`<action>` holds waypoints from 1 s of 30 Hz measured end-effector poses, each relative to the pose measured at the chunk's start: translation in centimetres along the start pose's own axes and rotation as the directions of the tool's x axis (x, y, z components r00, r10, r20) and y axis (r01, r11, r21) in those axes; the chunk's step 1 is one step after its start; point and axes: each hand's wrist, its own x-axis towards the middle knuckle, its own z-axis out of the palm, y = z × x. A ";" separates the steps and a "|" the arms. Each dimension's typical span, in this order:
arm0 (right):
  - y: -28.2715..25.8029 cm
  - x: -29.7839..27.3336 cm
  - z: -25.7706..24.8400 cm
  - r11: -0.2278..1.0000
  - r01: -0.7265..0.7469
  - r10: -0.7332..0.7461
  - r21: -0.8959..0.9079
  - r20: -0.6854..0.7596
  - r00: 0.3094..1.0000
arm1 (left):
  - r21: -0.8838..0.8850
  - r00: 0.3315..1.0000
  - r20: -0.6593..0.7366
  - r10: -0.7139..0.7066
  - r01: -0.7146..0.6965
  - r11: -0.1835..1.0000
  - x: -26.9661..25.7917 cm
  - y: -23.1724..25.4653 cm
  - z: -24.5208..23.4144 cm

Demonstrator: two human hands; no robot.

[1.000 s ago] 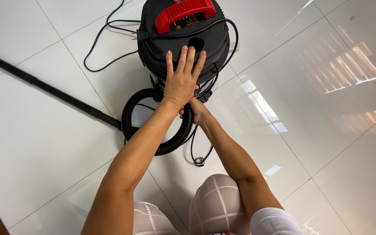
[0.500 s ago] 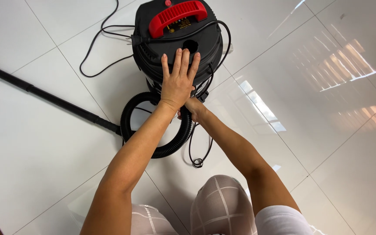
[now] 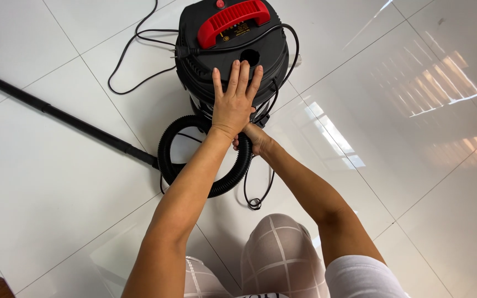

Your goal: The person detaches the hose and extension wand from a vacuum cleaner, then coils the power cord by hand and secures it with a strap.

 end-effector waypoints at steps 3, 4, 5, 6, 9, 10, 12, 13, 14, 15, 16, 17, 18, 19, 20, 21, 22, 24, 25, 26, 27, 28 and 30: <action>-0.1 -0.3 0.3 1.000 -0.017 0.016 -0.005 -0.046 0.999 | 0.011 1.000 -0.016 0.000 0.000 1.000 -0.2 0.0 0.0; -0.1 -0.4 0.4 1.000 -0.018 0.017 -0.008 -0.041 0.999 | 0.015 1.000 -0.016 -0.003 0.003 1.000 -0.2 0.0 0.0; -0.1 -0.4 0.5 1.000 0.000 -0.001 -0.025 -0.034 0.999 | 0.021 1.000 -0.016 -0.003 0.004 1.000 -0.1 0.0 0.0; -0.2 -0.5 0.6 0.999 0.018 -0.019 -0.041 -0.026 0.999 | 0.027 1.000 -0.017 -0.004 0.004 1.000 -0.1 0.1 0.0; 0.2 -0.2 -0.1 0.998 0.049 -0.050 -0.046 -0.010 0.999 | 0.026 1.000 -0.020 -0.006 0.007 1.000 -0.1 0.4 0.0; 0.0 -0.3 -0.2 0.998 0.051 -0.051 -0.047 -0.011 0.999 | 0.025 1.000 -0.023 -0.006 0.007 1.000 0.0 0.4 0.0; 0.0 -0.8 -0.3 0.999 0.010 -0.009 -0.054 0.013 1.000 | 0.012 1.000 -0.017 -0.016 0.016 1.000 -0.3 0.8 0.0; -0.3 -0.9 -0.1 0.998 0.008 -0.007 -0.058 0.014 1.000 | 0.013 1.000 -0.018 -0.021 0.021 1.000 -0.2 0.8 -0.2; -0.6 -1.0 0.1 0.997 -0.004 0.003 -0.073 -0.008 1.000 | 0.024 1.000 -0.009 -0.026 0.026 0.999 -0.1 0.7 -0.4; -0.8 -1.0 0.5 0.996 -0.017 0.015 -0.088 -0.026 1.000 | 0.041 0.999 0.002 -0.034 0.034 0.999 -0.1 0.5 -0.6; -0.2 -0.5 0.3 0.996 -0.020 0.018 -0.093 -0.019 1.000 | 0.046 0.999 0.002 -0.041 0.041 0.998 -0.2 0.0 -1.1; -0.1 0.1 0.1 0.998 -0.030 0.029 -0.052 -0.018 0.999 | 0.054 0.997 0.069 -0.016 0.012 0.998 0.2 -0.5 -1.7; -0.1 0.8 -0.1 0.999 -0.039 0.039 -0.012 -0.017 0.999 | 0.059 0.991 0.135 0.008 -0.016 0.998 0.6 -1.0 -2.2; -0.1 0.8 -0.1 0.999 -0.043 0.043 -0.010 -0.017 0.999 | 0.058 0.990 0.140 0.007 -0.015 0.998 -0.3 -1.7 -2.1; -0.1 0.9 0.0 0.998 -0.051 0.049 -0.038 -0.064 0.997 | -0.060 0.991 0.121 0.050 -0.043 0.997 -1.1 -2.5 -2.0; -0.2 1.2 0.1 0.996 -0.062 0.054 -0.068 -0.108 0.993 | -0.174 0.992 0.097 0.086 -0.068 0.982 -1.9 -3.4 -1.9; -0.1 1.0 0.2 0.995 -0.067 0.059 -0.069 -0.105 0.993 | -0.173 0.992 0.101 0.081 -0.063 0.983 -3.6 -4.5 -0.8; -0.4 0.6 0.4 0.993 -0.064 0.048 -0.102 -0.150 0.988 | -0.147 0.990 -0.085 0.115 -0.127 0.981 -6.6 -6.6 1.4; -0.7 0.2 0.9 0.992 -0.064 0.048 -0.107 -0.148 0.988 | -0.146 0.990 -0.087 0.111 -0.123 0.982 -8.0 -7.5 1.6; -1.1 -0.2 1.3 0.988 -0.044 0.018 -0.146 -0.174 0.985 | -0.137 0.997 0.042 0.060 -0.054 0.989 -9.5 -8.4 1.8; -1.1 -0.6 1.9 0.982 -0.029 -0.008 -0.185 -0.196 0.981 | -0.120 0.985 0.174 0.004 0.018 0.993 -11.3 -9.2 2.0; -0.6 -0.3 1.4 0.981 -0.034 -0.003 -0.189 -0.193 0.981 | -0.118 0.984 0.177 -0.004 0.025 0.993 -13.0 -9.6 1.9; 0.0 0.8 0.9 0.929 0.153 -0.223 -0.338 -0.178 0.958 | 0.023 0.758 0.573 -0.310 0.363 0.931 -16.2 -10.8 1.7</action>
